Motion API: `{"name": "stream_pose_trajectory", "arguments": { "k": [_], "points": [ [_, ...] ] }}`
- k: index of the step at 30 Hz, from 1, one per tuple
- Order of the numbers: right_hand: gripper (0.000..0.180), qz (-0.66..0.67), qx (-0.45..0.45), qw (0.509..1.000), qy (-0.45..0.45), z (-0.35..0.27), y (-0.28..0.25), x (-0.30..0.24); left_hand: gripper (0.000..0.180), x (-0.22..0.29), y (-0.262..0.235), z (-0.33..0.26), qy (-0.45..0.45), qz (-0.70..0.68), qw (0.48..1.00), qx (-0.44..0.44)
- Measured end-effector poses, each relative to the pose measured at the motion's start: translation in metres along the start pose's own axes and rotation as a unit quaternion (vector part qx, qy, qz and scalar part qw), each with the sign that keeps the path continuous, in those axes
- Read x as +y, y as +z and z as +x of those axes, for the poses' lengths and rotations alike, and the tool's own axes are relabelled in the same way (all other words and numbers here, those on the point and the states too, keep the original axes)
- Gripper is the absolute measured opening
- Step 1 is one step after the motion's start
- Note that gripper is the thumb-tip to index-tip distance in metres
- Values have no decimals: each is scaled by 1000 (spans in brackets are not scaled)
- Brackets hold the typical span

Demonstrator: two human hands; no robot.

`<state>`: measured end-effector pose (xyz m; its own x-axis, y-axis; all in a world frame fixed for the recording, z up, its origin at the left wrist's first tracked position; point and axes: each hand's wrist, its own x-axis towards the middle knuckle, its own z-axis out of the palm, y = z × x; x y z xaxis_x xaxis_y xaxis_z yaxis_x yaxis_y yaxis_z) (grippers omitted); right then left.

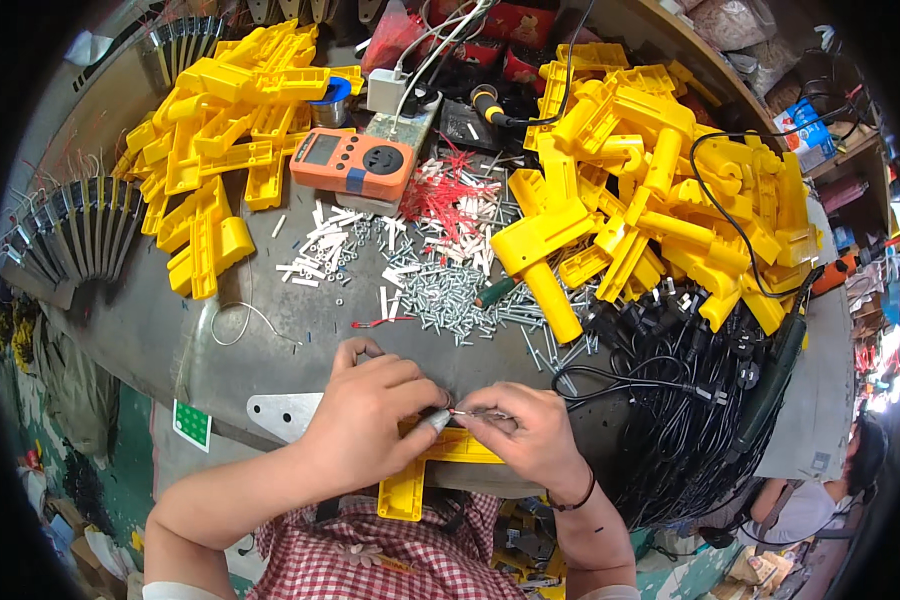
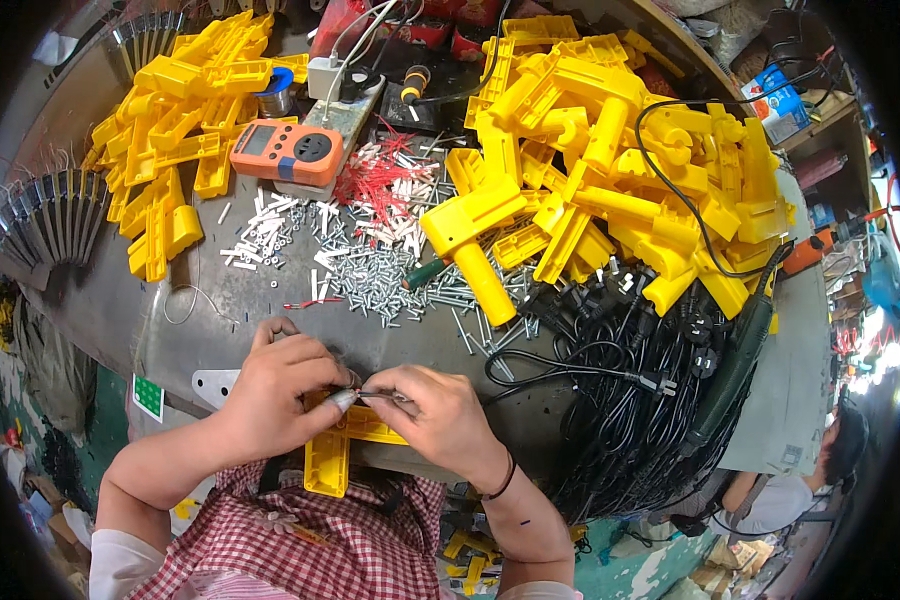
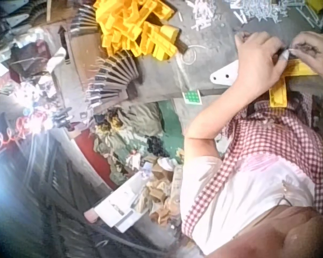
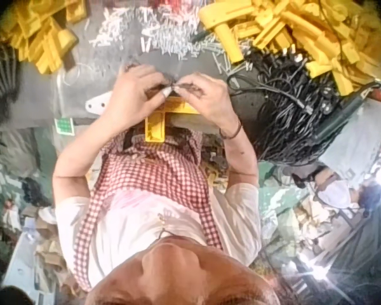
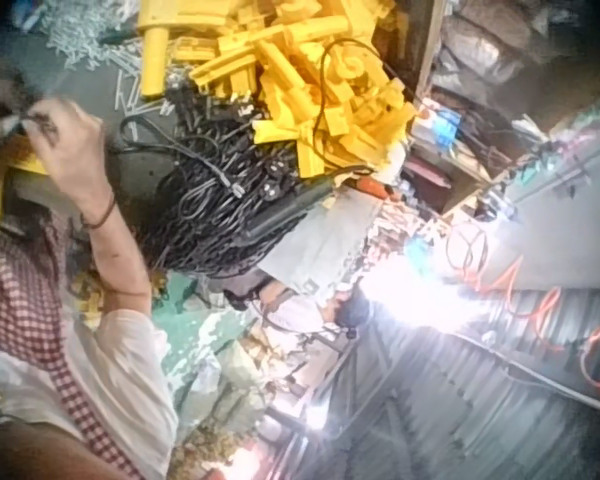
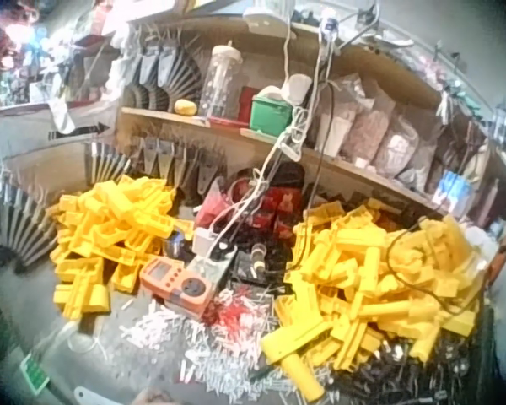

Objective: The person solders wires to a switch with a soldering iron, then assembles the switch into a plastic housing by securing it with screws using an electric screwdriver.

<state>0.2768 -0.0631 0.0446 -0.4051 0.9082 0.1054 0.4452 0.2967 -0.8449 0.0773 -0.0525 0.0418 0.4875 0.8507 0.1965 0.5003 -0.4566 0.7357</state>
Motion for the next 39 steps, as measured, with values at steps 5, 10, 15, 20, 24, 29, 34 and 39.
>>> {"name": "stream_pose_trajectory", "arguments": {
  "k": [5, 10, 15, 20, 24, 29, 34, 39],
  "points": [
    [9, 62, 12, 995, 74, 2, 3, -7, 21, 4, 10, -2, 84, 144, 984, 60],
    [11, 139, -25, 979, 148, 0, 8, 4, 18, 5, 19, -7, 103, 169, 974, 107],
    [16, 210, 81, 966, 125, 5, 5, 11, 16, -9, 12, -11, 146, 256, 955, 24],
    [16, 160, 8, 975, 151, 8, 20, 19, 18, -28, -11, -7, 22, 121, 991, 60],
    [17, 148, 45, 978, 138, 17, 23, 10, 21, -29, -12, -14, -62, -33, 996, 62],
    [15, 122, 11, 982, 146, 20, 22, 6, 25, -24, -13, -13, -165, -140, 969, 119],
    [14, 127, 11, 982, 139, 21, 22, 2, 22, -28, -20, -12, -91, -91, 989, 73],
    [14, -51, 57, 997, 9, 29, 23, -10, 20, -34, -14, -10, -76, -101, 989, 79]
  ]
}}
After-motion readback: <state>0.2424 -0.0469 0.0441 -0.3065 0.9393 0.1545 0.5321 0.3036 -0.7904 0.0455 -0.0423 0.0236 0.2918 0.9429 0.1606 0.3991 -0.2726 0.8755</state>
